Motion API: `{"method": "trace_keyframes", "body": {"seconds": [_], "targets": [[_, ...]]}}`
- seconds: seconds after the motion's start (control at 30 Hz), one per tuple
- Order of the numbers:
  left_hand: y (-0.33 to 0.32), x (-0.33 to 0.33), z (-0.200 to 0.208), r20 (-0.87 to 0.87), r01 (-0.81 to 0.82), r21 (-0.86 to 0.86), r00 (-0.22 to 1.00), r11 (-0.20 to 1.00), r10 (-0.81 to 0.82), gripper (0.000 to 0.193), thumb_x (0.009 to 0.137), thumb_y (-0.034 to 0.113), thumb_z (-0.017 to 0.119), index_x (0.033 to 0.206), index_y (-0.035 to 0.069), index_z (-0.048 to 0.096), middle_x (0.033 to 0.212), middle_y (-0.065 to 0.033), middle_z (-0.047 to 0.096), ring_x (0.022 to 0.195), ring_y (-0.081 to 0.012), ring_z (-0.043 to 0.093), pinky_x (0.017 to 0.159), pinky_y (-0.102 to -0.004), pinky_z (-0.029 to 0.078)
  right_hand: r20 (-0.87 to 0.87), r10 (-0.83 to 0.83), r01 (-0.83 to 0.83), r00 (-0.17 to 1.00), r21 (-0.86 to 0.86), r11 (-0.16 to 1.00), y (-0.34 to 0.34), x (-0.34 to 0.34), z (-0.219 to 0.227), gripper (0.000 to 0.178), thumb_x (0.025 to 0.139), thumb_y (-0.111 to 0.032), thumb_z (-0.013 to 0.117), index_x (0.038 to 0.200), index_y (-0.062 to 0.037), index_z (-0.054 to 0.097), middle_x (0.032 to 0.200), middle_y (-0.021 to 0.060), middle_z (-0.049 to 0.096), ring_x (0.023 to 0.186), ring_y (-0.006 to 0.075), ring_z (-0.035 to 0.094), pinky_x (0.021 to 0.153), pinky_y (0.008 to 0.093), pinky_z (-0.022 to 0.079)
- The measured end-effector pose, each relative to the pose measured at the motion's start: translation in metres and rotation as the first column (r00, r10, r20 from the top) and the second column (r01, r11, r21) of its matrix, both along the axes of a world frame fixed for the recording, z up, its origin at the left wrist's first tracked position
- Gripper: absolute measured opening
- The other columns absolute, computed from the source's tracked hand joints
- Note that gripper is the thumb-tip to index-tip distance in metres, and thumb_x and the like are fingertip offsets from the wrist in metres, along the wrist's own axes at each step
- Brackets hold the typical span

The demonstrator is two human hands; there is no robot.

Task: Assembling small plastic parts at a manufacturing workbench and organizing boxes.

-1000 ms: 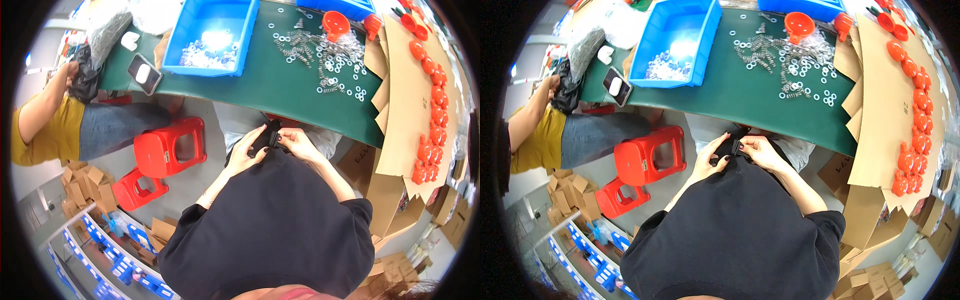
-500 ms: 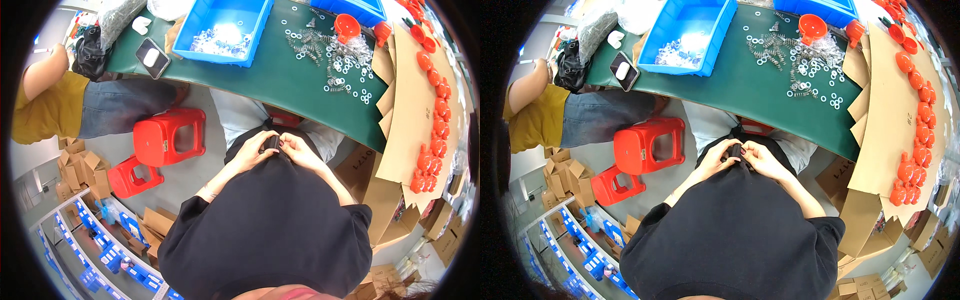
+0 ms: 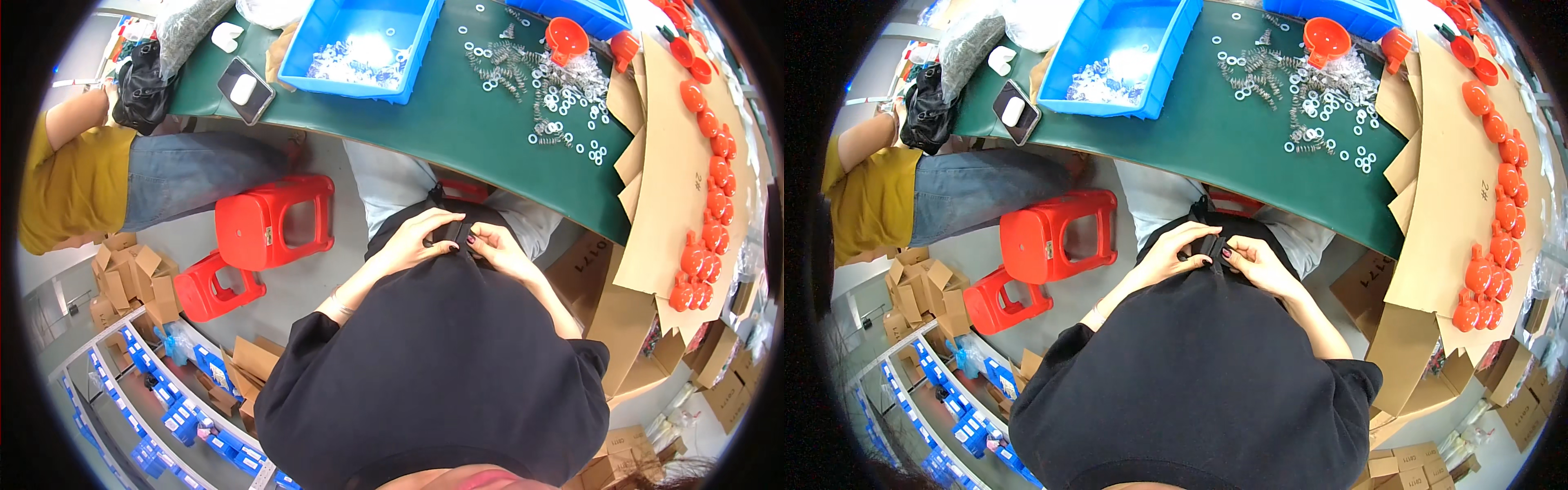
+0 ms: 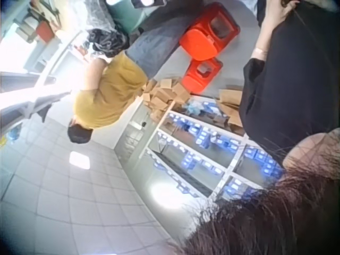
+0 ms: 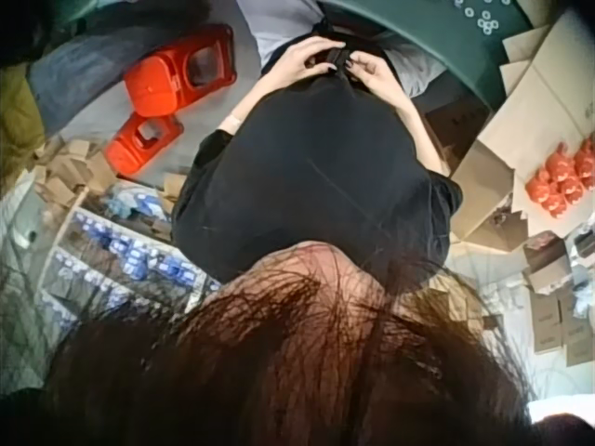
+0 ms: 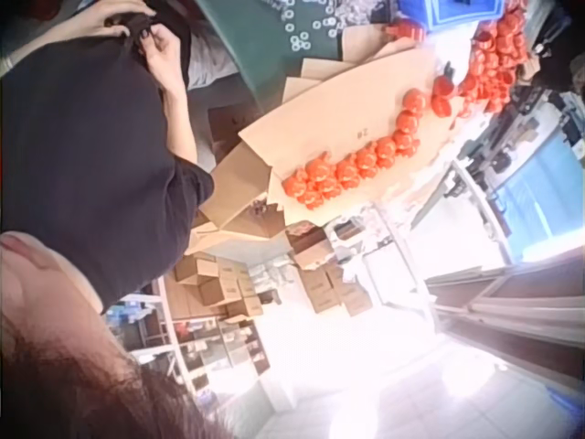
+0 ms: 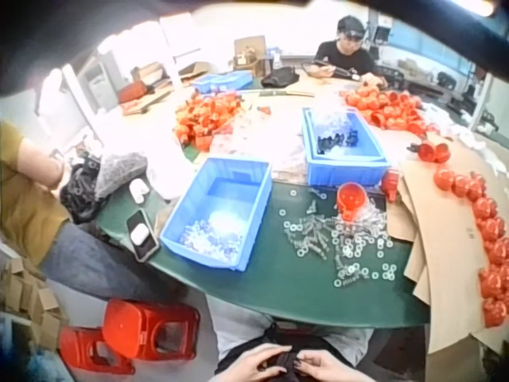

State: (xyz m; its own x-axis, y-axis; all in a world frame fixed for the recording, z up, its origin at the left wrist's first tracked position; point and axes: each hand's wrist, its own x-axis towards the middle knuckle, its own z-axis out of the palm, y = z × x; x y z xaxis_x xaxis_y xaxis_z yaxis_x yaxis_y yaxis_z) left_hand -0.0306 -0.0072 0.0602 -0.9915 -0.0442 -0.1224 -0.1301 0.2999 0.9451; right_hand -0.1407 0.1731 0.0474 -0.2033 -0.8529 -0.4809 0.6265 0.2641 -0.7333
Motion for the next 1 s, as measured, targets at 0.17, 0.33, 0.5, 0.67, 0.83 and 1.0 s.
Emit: {"method": "trace_keyframes", "body": {"seconds": [0.17,0.33,0.5,0.67,0.83,1.0], "targets": [[0.001,0.002,-0.002,0.160,-0.102,0.186,0.984,0.977,0.073,0.049,0.073,0.014,0.075,0.117,0.006,0.055,0.106,-0.0059,0.059,0.081,-0.0114,0.057,0.063,-0.0231,0.046,-0.015,0.032,-0.032,0.999,0.027,0.999,0.001,-0.001,-0.005,0.016,0.094,-0.017,0.051,0.083,-0.0059,0.054,0.068,-0.0089,0.044,0.060,0.0012,0.036,0.054,0.0182,0.029],[-0.004,-0.006,-0.005,0.217,-0.104,0.194,0.974,0.975,0.061,0.046,0.069,0.013,0.078,0.109,0.004,0.058,0.103,-0.0055,0.061,0.085,-0.0106,0.057,0.061,-0.0205,0.044,-0.098,0.027,-0.025,0.995,0.026,0.999,-0.003,-0.005,-0.003,0.017,0.094,-0.017,0.051,0.083,-0.0053,0.055,0.067,-0.0087,0.044,0.060,0.0005,0.037,0.053,0.0176,0.030],[-0.006,-0.011,0.000,0.244,-0.145,0.223,0.966,0.964,0.089,0.041,0.066,0.013,0.080,0.102,0.002,0.063,0.096,-0.0006,0.063,0.065,-0.0019,0.050,0.053,-0.0167,0.036,-0.162,0.014,-0.003,0.987,0.072,0.997,-0.007,-0.010,-0.001,0.013,0.093,-0.013,0.051,0.083,-0.0047,0.055,0.066,-0.0085,0.044,0.059,0.0001,0.037,0.052,0.0177,0.029],[-0.005,-0.013,-0.007,0.353,-0.248,0.224,0.922,0.943,0.159,0.039,0.067,0.018,0.081,0.098,0.002,0.065,0.083,-0.0035,0.065,0.063,-0.0071,0.054,0.057,-0.0211,0.043,-0.129,0.033,-0.018,0.991,0.111,0.994,-0.009,-0.016,-0.002,0.014,0.091,-0.015,0.051,0.083,-0.0054,0.056,0.065,-0.0083,0.044,0.058,-0.0001,0.037,0.051,0.0177,0.029],[-0.001,-0.016,-0.017,0.230,-0.315,0.283,0.939,0.906,0.255,0.040,0.066,0.018,0.082,0.096,0.002,0.061,0.082,-0.0024,0.063,0.068,-0.0068,0.057,0.063,-0.0200,0.046,-0.116,0.044,-0.031,0.992,0.109,0.994,-0.012,-0.022,-0.002,0.015,0.091,-0.019,0.051,0.083,-0.0061,0.056,0.065,-0.0081,0.045,0.057,0.0002,0.037,0.051,0.0180,0.029],[-0.004,-0.022,-0.009,0.303,-0.189,0.154,0.943,0.970,0.135,0.040,0.068,0.023,0.079,0.093,0.003,0.056,0.084,-0.0009,0.059,0.060,-0.0056,0.049,0.055,-0.0203,0.041,-0.113,0.036,-0.025,0.993,0.098,0.995,-0.011,-0.020,-0.008,0.014,0.091,-0.017,0.050,0.085,-0.0053,0.056,0.068,-0.0074,0.047,0.059,0.0007,0.038,0.052,0.0182,0.030]]}}
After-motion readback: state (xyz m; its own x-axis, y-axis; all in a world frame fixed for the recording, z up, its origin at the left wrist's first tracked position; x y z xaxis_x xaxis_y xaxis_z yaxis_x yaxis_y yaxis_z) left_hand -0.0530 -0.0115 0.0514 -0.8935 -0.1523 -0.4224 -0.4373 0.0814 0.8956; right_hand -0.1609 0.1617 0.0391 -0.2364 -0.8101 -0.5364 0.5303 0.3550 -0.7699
